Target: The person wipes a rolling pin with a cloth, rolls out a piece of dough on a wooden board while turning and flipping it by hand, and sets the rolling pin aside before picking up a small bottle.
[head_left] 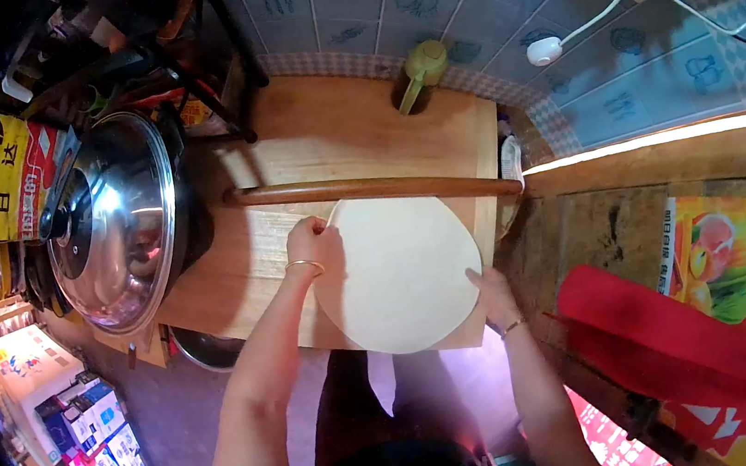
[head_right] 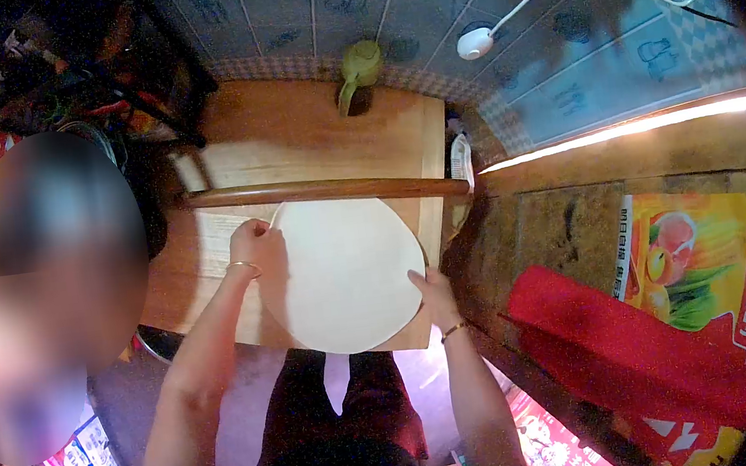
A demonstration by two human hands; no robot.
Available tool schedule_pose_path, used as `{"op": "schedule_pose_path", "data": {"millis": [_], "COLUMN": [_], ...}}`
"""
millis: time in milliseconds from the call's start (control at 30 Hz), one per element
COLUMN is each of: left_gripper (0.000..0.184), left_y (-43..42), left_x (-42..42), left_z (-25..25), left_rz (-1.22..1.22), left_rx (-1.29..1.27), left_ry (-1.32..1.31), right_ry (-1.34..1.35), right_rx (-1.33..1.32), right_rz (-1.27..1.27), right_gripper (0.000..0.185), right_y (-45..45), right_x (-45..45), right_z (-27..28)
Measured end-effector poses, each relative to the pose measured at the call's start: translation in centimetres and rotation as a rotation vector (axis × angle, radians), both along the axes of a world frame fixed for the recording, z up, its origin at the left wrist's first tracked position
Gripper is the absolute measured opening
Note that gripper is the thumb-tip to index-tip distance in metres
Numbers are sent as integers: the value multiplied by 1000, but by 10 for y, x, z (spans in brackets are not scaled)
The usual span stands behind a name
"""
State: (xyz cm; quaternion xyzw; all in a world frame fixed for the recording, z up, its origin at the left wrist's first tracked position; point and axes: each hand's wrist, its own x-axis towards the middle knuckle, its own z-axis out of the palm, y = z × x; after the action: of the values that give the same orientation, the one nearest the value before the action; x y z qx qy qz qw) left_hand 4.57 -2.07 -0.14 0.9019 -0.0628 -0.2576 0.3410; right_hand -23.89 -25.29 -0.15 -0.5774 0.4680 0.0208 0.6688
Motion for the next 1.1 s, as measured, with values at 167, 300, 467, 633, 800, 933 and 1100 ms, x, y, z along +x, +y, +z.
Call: {"op": "schedule_pose_path", "data": {"millis": [167, 300, 467, 633, 800, 933, 1100], "left_gripper": [35, 36, 32, 29, 22, 24, 19], "left_y": [27, 37, 21, 50, 83, 79, 32], "left_x": [-19, -24, -2, -25, -120, -110, -34], "left_z": [19, 13, 71, 103, 60, -26, 3], "left_rz": [-80, -111, -114, 77, 188, 805, 326], "left_rx": [41, -85, -303, -433, -327, -921, -309], "left_ry": [274, 636, 713, 656, 580, 844, 484], "right_ry": [-80, -109, -238, -223, 117, 142, -44], "right_rx": [741, 952, 452, 425, 355, -1116, -1569], "right_rz": [-247, -148, 151, 297, 393, 640, 831], "right_gripper": [50, 51, 42, 52, 33, 43, 50], "right_y": [67, 63, 15, -30, -62, -81, -89], "right_x": [-16, 10, 75, 78, 44, 111, 224], "right_z": [26, 50, 109, 164, 91, 34, 26]}}
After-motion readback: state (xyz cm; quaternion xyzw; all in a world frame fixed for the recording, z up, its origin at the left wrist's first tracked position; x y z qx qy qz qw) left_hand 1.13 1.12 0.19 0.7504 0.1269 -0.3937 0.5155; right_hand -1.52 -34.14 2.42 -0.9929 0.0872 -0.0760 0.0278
